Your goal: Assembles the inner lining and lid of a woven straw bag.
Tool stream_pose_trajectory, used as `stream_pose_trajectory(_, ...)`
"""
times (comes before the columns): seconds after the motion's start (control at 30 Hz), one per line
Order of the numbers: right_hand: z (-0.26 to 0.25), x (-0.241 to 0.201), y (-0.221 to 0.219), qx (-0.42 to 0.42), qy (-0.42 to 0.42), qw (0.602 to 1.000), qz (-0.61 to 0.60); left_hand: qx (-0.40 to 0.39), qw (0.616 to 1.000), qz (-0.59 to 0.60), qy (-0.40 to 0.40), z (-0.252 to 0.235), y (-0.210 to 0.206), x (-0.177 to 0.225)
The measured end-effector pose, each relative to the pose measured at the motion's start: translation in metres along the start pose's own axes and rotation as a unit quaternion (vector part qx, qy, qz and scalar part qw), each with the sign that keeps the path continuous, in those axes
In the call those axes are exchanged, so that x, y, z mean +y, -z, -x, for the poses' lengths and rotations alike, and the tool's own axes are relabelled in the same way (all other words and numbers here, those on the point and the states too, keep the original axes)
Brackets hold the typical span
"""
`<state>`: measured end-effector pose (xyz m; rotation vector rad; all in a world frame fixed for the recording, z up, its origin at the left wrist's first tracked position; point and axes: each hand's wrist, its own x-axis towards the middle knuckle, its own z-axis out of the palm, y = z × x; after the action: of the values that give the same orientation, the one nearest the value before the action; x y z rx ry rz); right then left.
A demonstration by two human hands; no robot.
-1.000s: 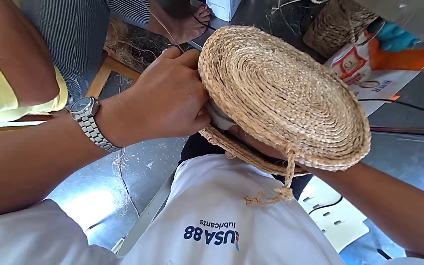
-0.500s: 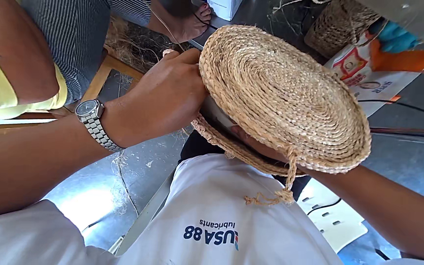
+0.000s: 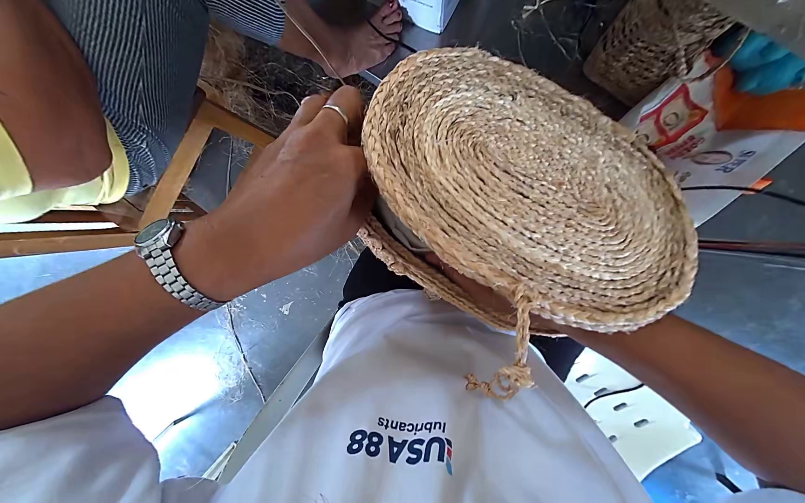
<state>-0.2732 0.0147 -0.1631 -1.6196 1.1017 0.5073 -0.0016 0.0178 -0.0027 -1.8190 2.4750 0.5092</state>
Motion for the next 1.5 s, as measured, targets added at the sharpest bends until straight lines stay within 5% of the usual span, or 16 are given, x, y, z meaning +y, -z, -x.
stream_pose_trajectory(0.13, 0.025, -0.02, 0.001, 0.056, 0.162, 0.985, -0.023, -0.031, 0.999, 0.038, 0.016, 0.001, 0.002, -0.001)
stream_pose_trajectory(0.2, 0.026, -0.016, 0.0, 0.109, 0.314, 0.942, -0.053, -0.025, 0.999, 0.042, 0.009, 0.0, 0.003, -0.001)
stream_pose_trajectory(0.33, 0.05, -0.042, 0.005, 0.165, 0.422, 0.89, -0.055, 0.014, 0.999, 0.036, 0.026, 0.003, -0.002, -0.001)
stream_pose_trajectory(0.53, 0.08, -0.06, 0.014, 0.155, 0.314, 0.931, 0.106, 0.101, 0.988, 0.073, 0.091, 0.01, -0.027, 0.002)
stream_pose_trajectory(0.77, 0.078, -0.048, 0.018, 0.138, 0.376, 0.915, 0.05, 0.216, 0.947, 0.18, 0.155, 0.025, -0.062, 0.02)
stream_pose_trajectory(0.93, 0.082, -0.04, 0.041, 0.085, 0.355, 0.926, -0.099, 0.204, 0.934, 0.244, 0.164, 0.028, -0.07, 0.028)
stream_pose_trajectory(1.1, 0.072, -0.046, 0.095, 0.182, 0.421, 0.873, -0.166, 0.17, 0.947, 0.226, 0.152, 0.019, -0.066, 0.022)
stream_pose_trajectory(1.2, 0.083, -0.064, 0.13, 0.165, 0.357, 0.901, -0.181, 0.154, 0.953, 0.206, 0.16, 0.016, -0.064, 0.023)
stream_pose_trajectory(1.33, 0.077, -0.069, 0.153, 0.242, 0.372, 0.871, -0.211, 0.143, 0.958, 0.188, 0.162, 0.017, -0.058, 0.032)
stream_pose_trajectory(1.4, 0.07, -0.074, 0.153, 0.253, 0.373, 0.883, -0.132, 0.14, 0.96, 0.183, 0.161, 0.016, -0.057, 0.034)
stream_pose_trajectory(1.5, 0.06, -0.085, 0.142, 0.119, 0.327, 0.935, 0.07, 0.14, 0.961, 0.177, 0.161, 0.014, -0.055, 0.036)
